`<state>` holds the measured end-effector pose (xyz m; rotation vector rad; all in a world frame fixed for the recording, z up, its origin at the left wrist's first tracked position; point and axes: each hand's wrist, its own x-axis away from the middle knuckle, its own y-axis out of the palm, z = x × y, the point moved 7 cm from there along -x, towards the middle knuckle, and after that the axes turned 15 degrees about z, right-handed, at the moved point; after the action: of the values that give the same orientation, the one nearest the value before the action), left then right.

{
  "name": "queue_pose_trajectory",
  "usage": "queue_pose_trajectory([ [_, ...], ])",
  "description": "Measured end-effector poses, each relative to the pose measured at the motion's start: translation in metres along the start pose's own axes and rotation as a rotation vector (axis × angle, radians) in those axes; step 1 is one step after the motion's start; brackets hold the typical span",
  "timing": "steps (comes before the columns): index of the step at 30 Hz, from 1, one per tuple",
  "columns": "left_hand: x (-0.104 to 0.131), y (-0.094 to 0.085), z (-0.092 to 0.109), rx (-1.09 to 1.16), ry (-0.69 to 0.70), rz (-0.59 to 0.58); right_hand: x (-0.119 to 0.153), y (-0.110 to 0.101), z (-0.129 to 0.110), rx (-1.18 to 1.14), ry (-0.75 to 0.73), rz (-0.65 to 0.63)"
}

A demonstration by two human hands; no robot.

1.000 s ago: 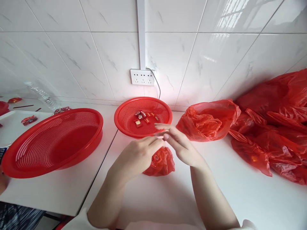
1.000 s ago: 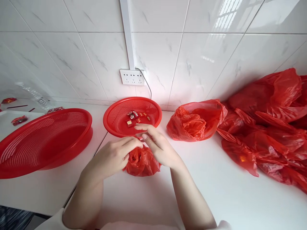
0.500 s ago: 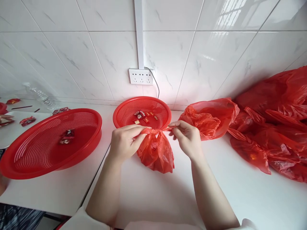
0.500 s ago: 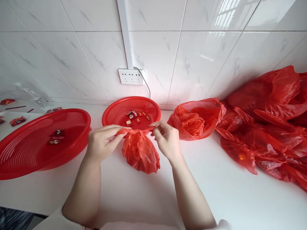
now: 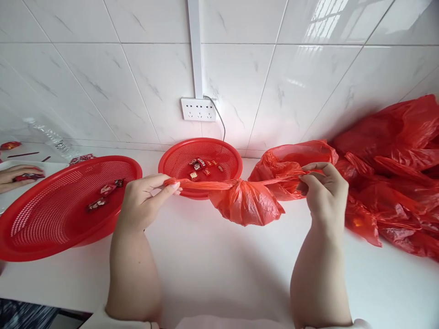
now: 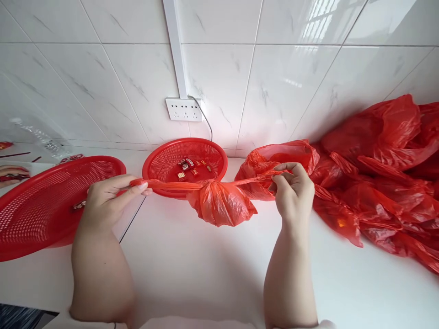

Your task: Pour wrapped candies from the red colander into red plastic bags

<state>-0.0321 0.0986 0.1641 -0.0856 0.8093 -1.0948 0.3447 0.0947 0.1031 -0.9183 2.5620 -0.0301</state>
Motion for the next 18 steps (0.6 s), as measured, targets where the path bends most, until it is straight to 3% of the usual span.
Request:
queue_pose_trajectory([
  [4,0.007,0.010,-0.006,-0.038,0.004,-0.261,0.007,0.005,-0.002,0.029,-0.003,-0.321],
  [7,0.023,0.031,-0.020,-0.142,-0.024,-0.589,0.017,0.004,-0.008,0.178,-0.174,-0.516],
  [9,0.031,0.041,-0.030,-0.197,-0.062,-0.721,0.030,0.009,-0.014,0.289,-0.322,-0.637],
  [11,0.034,0.047,-0.037,-0.238,-0.097,-0.754,0.046,0.019,-0.022,0.373,-0.456,-0.669],
  [14,0.030,0.046,-0.043,-0.283,-0.151,-0.714,0.079,0.047,-0.029,0.430,-0.565,-0.631],
  [18,0.024,0.042,-0.046,-0.326,-0.185,-0.663,0.139,0.093,-0.001,0.581,-0.628,-0.855],
])
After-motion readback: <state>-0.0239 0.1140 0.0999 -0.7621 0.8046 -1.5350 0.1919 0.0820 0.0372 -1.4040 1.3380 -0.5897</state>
